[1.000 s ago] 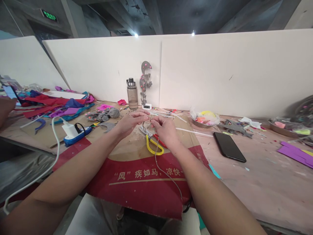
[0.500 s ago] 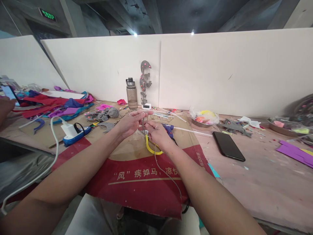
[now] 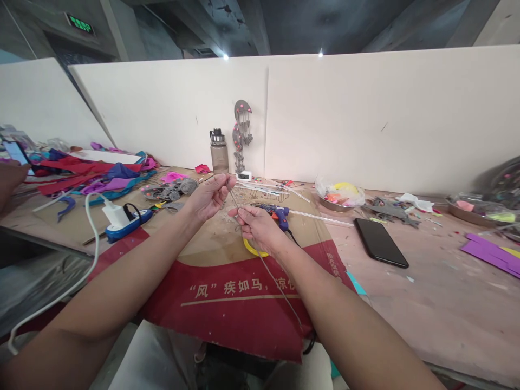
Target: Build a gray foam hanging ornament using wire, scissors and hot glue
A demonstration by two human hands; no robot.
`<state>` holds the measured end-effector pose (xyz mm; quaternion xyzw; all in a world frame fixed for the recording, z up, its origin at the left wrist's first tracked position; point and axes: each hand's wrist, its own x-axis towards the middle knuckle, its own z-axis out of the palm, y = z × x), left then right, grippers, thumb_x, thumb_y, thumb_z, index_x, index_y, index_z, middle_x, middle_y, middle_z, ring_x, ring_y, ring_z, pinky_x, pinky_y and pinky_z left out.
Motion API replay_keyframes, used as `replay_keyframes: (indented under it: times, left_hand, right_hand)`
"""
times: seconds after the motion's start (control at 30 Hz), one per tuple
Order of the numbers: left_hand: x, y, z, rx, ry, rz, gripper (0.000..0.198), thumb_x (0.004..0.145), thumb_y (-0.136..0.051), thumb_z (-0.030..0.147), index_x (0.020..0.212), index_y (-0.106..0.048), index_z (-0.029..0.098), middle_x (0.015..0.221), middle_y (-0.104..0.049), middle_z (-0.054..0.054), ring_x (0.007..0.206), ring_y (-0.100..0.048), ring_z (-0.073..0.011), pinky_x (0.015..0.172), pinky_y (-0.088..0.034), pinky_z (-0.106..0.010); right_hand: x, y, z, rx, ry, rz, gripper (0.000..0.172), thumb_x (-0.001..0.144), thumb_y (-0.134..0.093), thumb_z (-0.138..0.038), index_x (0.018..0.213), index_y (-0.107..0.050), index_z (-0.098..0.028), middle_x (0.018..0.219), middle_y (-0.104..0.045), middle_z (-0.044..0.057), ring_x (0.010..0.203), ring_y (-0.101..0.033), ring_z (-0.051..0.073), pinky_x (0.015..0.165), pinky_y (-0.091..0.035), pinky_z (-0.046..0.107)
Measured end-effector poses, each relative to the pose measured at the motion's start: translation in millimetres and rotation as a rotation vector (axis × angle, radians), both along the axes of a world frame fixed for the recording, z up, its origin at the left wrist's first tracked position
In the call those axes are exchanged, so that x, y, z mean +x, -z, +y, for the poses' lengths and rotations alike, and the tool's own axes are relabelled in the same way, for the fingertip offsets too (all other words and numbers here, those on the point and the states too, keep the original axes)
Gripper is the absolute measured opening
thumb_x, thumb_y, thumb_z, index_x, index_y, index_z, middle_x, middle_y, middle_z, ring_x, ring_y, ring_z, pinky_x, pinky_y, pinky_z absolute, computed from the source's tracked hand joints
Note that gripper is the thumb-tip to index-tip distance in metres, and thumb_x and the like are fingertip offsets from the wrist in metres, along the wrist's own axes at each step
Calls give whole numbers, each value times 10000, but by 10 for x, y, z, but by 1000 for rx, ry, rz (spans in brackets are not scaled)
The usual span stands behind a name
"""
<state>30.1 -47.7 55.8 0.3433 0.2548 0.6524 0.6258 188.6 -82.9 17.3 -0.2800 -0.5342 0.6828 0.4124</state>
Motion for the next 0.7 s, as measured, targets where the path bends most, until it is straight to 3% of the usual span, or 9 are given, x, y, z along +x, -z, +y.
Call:
replay_keyframes:
  times: [0.23,0.4,0.7]
  left_hand:
    - [-14,21,58,32,-52,-50,135,852,-575,29,757,-656,78,756,-700,-42,600,-651,-38,569,-544,-86]
    - [-32,31,63,102,-39,-22,88,819,-620,27,776,-673,82,756,-703,-43,587,-645,-39,568,-543,-93]
    - [-39,43,64,139,-47,26,81,771,-685,49,786,-635,111,753,-711,-32,578,-649,-51,573,-541,-113]
  right_hand:
    - [-17,49,33,19,93,47,411,622,-801,-481,769,-656,-126,630,-449,-49,475,-248,17,415,-181,183]
    - [-44,52,3,14,98,79,433,648,-772,-523,788,-677,-125,682,-460,-25,524,-303,31,433,-220,178]
    - [-55,52,-17,21,79,31,426,582,-832,-473,771,-691,-119,649,-464,-35,504,-274,23,434,-189,193]
